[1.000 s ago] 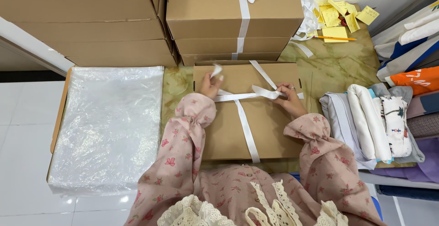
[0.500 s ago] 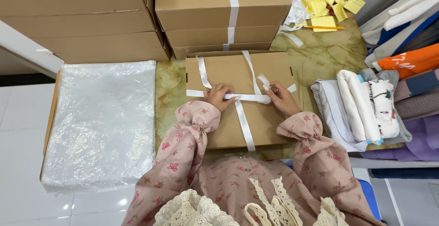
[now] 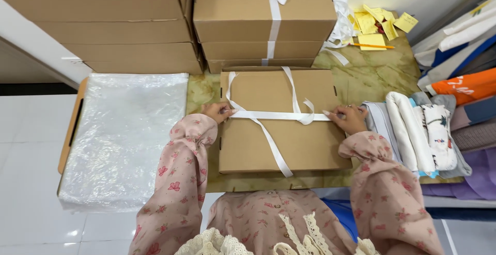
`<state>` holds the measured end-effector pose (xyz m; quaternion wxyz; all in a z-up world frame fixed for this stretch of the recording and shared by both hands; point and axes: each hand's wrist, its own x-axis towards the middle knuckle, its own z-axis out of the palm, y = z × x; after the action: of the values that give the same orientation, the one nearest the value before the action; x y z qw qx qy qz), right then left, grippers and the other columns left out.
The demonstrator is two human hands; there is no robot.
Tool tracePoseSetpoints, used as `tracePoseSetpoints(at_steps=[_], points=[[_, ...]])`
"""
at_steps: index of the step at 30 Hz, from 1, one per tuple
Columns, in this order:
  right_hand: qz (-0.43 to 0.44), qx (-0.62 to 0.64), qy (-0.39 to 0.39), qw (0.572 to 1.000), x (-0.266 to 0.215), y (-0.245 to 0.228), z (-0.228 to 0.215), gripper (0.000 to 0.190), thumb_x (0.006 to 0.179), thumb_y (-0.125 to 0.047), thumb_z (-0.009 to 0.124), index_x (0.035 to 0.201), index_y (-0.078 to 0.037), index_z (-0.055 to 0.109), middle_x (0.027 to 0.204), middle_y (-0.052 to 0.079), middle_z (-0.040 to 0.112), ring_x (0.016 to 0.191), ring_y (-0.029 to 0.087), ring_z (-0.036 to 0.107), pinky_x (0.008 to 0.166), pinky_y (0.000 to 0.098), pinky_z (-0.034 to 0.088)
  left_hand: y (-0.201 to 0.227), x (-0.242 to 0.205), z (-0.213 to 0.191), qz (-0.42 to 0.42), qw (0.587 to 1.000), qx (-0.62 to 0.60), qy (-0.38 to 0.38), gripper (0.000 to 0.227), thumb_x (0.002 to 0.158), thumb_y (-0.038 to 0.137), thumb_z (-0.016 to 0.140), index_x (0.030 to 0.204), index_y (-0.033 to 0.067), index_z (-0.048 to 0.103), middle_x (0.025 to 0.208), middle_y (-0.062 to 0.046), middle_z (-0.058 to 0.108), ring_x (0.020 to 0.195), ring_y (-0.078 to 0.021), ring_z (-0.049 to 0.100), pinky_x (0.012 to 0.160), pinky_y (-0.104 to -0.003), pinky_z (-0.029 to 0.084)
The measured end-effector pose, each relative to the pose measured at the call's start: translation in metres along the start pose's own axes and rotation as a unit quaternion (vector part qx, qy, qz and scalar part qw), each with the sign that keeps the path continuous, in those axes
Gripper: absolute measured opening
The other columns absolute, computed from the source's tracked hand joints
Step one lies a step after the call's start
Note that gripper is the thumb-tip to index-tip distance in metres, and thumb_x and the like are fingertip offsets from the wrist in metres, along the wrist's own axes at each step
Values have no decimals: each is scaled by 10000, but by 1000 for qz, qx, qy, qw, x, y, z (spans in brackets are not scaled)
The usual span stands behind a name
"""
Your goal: The person unties a white ribbon on a cardboard box, opens it, and removes a plastic-wrapped item. They place the item on a nearby table, then fold a sheet of bubble wrap and place it inside the box before closing the lid.
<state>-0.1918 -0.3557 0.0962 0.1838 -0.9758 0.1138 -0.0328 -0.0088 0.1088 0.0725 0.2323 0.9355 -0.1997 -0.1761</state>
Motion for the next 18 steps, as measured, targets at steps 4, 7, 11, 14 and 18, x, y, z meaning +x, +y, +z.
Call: tracePoseSetpoints(at_steps=[4, 7, 11, 14, 18], points=[[-10, 277, -31, 960, 28, 21, 5, 344, 918, -251, 779, 668, -56, 645, 580, 20, 589, 646, 147, 495, 694, 299, 405, -37, 38, 20, 27, 989, -146, -1, 222, 853, 471, 728, 795, 262, 681, 546, 55, 648, 658, -147, 667, 755, -258, 476], [-2, 314, -43, 948, 51, 46, 3, 306, 913, -175, 740, 659, -62, 610, 621, -7, 518, 649, 155, 444, 653, 287, 385, -45, 64, 16, 46, 989, -137, 40, 255, 837, 518, 753, 818, 269, 700, 657, -5, 700, 751, -242, 690, 752, -327, 514], [20, 453, 34, 891, 55, 43, -32, 334, 939, -172, 755, 661, -145, 572, 623, -73, 497, 594, 32, 409, 584, 176, 318, 1, 33, -36, 93, 949, -273, 123, 344, 870, 411, 800, 717, 146, 644, 538, 6, 599, 547, -113, 512, 575, -236, 398], [-3, 497, 59, 866, 31, 19, -55, 366, 963, -111, 732, 659, -136, 530, 637, -51, 481, 598, 34, 401, 597, 172, 330, 15, 4, -47, 93, 929, -326, 149, 362, 872, 407, 824, 704, 144, 642, 536, 28, 557, 540, -77, 472, 559, -203, 362], [16, 479, 45, 877, -4, 23, -50, 380, 964, -132, 710, 642, -111, 509, 600, -58, 444, 582, 60, 375, 584, 202, 305, -8, -24, -27, 71, 931, -331, 137, 390, 852, 427, 842, 706, 126, 641, 548, 8, 516, 559, -102, 444, 561, -229, 352]])
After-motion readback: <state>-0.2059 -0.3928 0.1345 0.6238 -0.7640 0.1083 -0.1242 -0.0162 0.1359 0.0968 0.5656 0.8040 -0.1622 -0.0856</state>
